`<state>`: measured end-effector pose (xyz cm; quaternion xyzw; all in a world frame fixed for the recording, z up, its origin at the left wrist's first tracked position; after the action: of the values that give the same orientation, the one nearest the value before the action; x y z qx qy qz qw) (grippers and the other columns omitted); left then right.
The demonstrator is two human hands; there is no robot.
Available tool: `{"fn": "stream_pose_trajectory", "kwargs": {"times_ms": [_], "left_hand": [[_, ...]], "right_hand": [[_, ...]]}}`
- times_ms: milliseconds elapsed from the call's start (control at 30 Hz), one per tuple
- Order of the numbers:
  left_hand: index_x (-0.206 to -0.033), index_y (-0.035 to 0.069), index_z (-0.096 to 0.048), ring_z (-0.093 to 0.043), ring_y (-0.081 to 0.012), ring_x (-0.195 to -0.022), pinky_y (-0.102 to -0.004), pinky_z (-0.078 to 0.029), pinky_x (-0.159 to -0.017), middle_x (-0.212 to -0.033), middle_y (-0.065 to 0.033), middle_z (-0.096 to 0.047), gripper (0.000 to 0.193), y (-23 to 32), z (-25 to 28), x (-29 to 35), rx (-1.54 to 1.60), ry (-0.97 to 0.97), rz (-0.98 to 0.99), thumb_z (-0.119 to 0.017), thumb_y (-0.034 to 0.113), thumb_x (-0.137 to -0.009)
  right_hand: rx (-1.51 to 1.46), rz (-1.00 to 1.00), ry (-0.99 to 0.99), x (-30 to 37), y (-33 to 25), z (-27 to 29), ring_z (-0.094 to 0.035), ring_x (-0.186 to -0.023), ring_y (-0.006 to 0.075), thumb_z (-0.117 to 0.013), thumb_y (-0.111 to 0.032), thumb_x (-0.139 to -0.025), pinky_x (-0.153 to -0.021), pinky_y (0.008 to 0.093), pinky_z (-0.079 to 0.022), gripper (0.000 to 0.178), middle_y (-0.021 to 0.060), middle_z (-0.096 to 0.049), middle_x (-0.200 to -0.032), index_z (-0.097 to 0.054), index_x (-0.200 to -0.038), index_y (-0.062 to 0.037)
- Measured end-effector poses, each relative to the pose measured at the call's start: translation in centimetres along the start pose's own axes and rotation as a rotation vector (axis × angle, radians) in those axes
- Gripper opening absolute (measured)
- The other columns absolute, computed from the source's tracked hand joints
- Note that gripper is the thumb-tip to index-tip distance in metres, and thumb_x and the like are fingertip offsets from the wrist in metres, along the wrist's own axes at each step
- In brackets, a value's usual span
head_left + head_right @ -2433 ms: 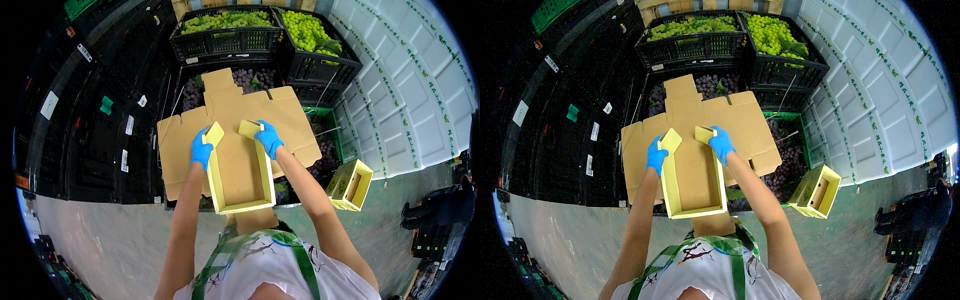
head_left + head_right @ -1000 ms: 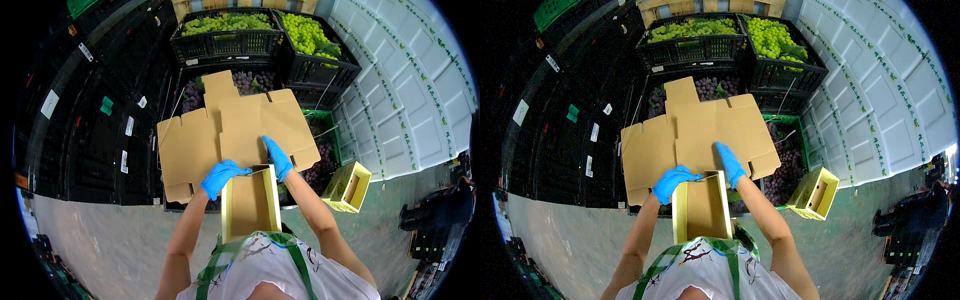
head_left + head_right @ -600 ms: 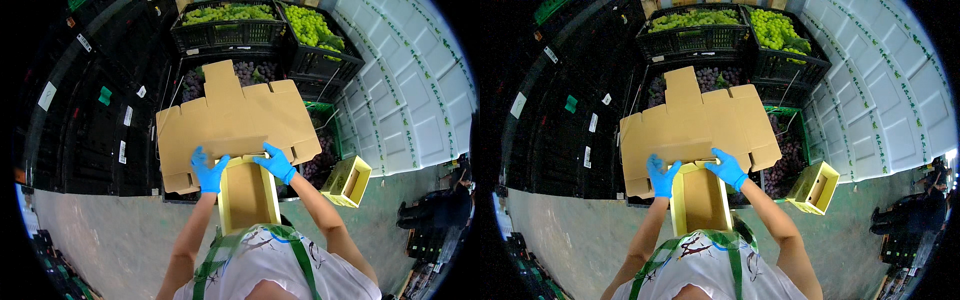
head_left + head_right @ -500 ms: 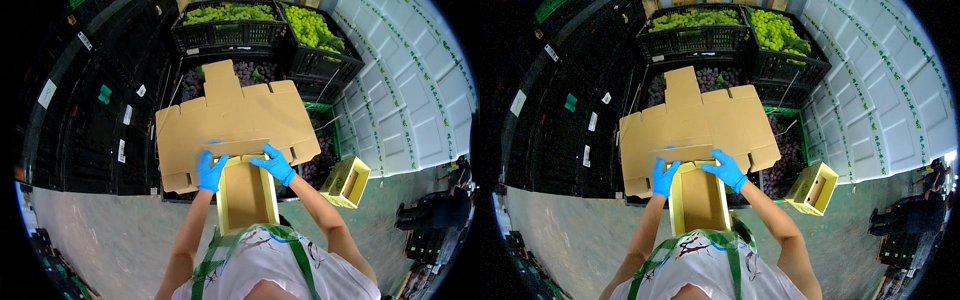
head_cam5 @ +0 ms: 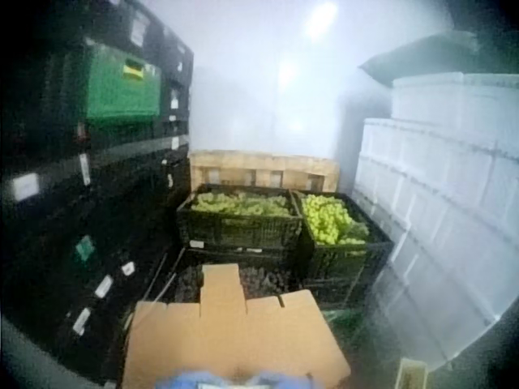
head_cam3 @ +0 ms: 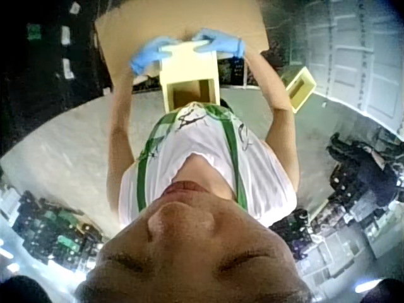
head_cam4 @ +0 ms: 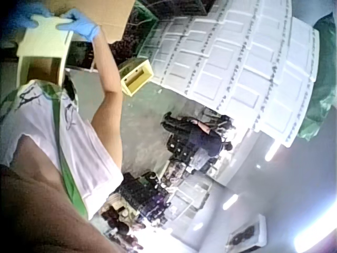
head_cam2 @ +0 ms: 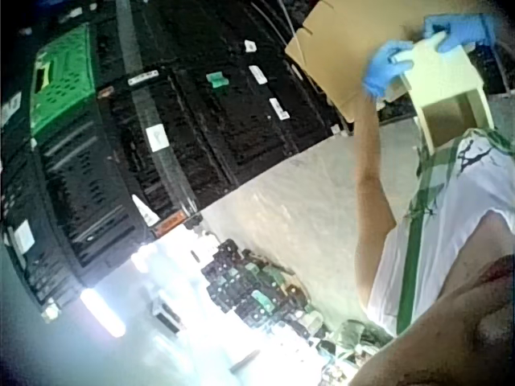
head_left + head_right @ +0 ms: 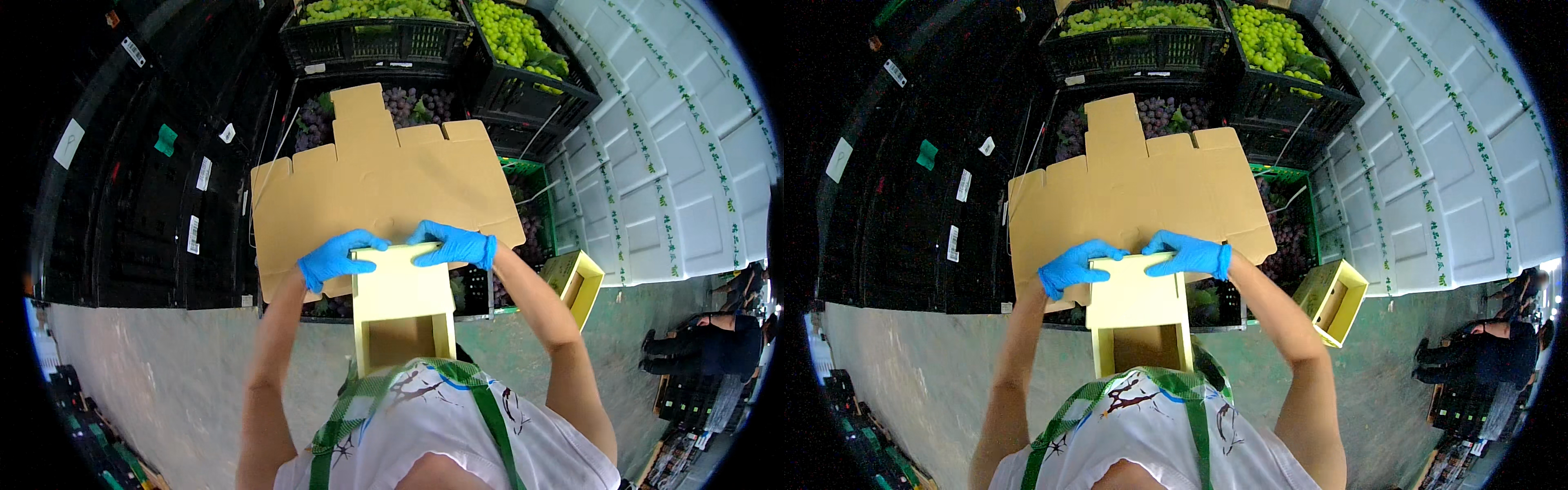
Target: The person assembles small yellow cardboard boxes from flat sheets. They fold the sides up, tuck the flaps into slots, and then place the completed boxes on the floor. The process is repeated multiple times throughout the video.
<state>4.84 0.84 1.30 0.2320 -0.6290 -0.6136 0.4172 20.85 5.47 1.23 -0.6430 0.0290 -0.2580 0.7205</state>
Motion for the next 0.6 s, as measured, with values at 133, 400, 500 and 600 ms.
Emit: {"fn": "stream_pose_trajectory", "kwargs": {"times_ms": [133,400,500,600], "left_hand": [[-0.118,0.009,-0.042,-0.045,-0.0238,-0.104,-0.0338,-0.034,-0.09,-0.114,-0.0118,-0.048,0.058,1.4,1.4,-0.7,-0.54,-0.008,-0.036,-0.062,0.035,-0.069],[-0.119,0.009,-0.041,-0.047,-0.0254,-0.102,-0.0354,-0.036,-0.088,-0.111,-0.0146,-0.049,0.058,1.3,0.3,-1.3,-0.575,-0.279,0.361,-0.062,0.027,-0.069],[-0.117,0.01,-0.044,-0.053,-0.0247,-0.091,-0.0348,-0.043,-0.077,-0.102,-0.0137,-0.054,0.055,0.7,0.4,-1.5,-0.681,-0.24,0.376,-0.061,0.029,-0.068],[-0.115,0.009,-0.045,-0.054,-0.025,-0.086,-0.0349,-0.045,-0.073,-0.098,-0.0138,-0.055,0.052,1.0,0.2,-1.4,-0.754,-0.166,0.363,-0.06,0.026,-0.068]], "right_hand": [[0.541,-0.17,-0.167,-1.3,-1.6,-0.2,-0.044,-0.103,0.0324,-0.056,-0.053,-0.066,-0.087,0.0364,-0.035,0.075,0.0203,-0.045,-0.113,-0.041,-0.116,0.0005],[0.663,-0.229,-0.141,-1.0,-1.7,-0.3,-0.048,-0.099,0.0327,-0.056,-0.045,-0.07,-0.084,0.0372,-0.037,0.064,0.0202,-0.051,-0.105,-0.043,-0.114,-0.0008],[0.629,-0.213,-0.011,-0.9,-0.9,-0.5,-0.047,-0.099,0.0327,-0.056,-0.042,-0.072,-0.084,0.037,-0.037,0.06,0.02,-0.051,-0.106,-0.043,-0.115,-0.0014],[0.583,-0.248,0.031,-1.1,-0.6,-0.7,-0.048,-0.098,0.033,-0.063,-0.044,-0.064,-0.085,0.0363,-0.037,0.069,0.0209,-0.05,-0.105,-0.043,-0.114,-0.0014]]}}
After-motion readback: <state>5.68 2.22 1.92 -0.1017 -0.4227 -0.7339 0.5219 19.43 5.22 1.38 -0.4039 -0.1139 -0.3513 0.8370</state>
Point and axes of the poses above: each hand's wrist, its own x-axis away from the middle knuckle, its own z-axis out of the back of the hand, y = z × x, the point moved 6 cm from there along -x, towards the middle knuckle
